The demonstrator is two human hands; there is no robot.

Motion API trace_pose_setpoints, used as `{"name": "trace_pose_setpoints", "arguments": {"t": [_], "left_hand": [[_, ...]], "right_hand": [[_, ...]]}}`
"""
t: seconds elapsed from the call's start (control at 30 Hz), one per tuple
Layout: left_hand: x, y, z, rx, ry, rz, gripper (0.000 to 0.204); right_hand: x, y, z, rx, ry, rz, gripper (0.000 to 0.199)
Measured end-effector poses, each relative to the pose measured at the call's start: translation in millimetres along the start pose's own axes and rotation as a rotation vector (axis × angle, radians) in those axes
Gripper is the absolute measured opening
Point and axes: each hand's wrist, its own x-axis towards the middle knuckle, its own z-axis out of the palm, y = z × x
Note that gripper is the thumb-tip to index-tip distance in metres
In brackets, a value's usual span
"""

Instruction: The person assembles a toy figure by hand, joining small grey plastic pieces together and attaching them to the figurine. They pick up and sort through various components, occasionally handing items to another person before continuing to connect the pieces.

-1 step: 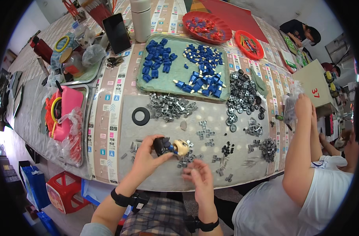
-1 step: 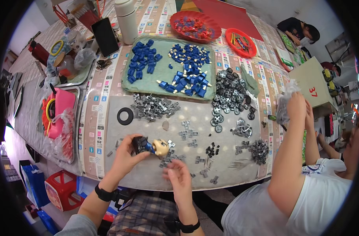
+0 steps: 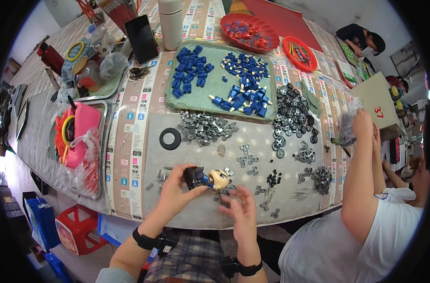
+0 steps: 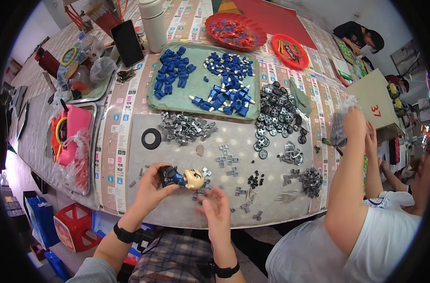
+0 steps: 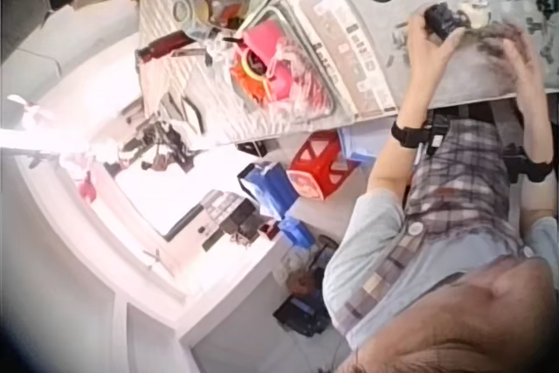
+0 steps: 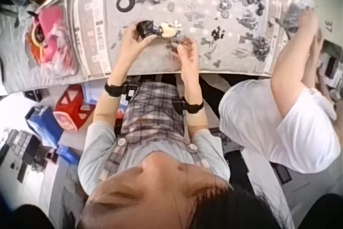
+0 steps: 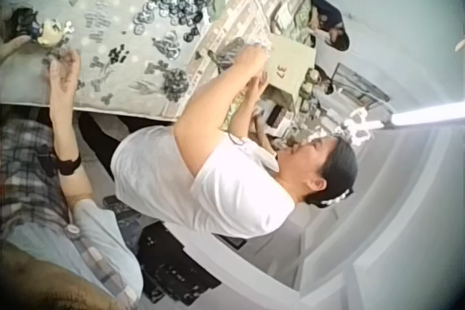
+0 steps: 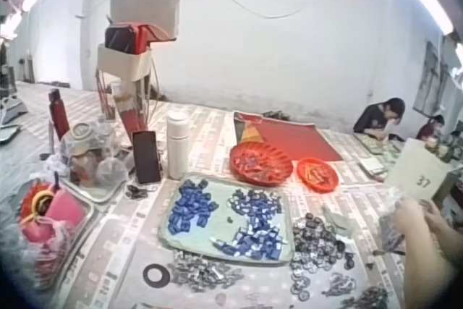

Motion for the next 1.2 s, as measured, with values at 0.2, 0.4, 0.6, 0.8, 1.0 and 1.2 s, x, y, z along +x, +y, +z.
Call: {"name": "trace_pose_setpoints", "arguments": {"t": [0.2,0.4,0.6,0.8,1.0,1.2], "left_hand": [[-42,2,-11,-0.446,-0.064,-0.081,0.058],[-62,-20,-30,-0.087,-0.067,0.055,0.063],[-69,-21,-39,-0.594,-0.225,-0.182,0.074],[-68,-16,-33,-0.645,-0.263,-0.349,0.053],[-69,-8,-29,-0.646,-0.334,-0.375,0.050],[-72,-12,-23,-0.685,-0.342,-0.372,0.049]], "right_hand": [[14,-5,20,0.230,-0.152,0.278,0.041],[10,17,37,0.153,-0.238,0.203,0.044],[8,17,28,0.098,-0.211,0.154,0.045],[10,6,18,0.162,-0.218,0.135,0.041],[10,3,14,0.123,-0.234,0.081,0.048],[7,1,12,0.133,-0.195,0.070,0.042]]}}
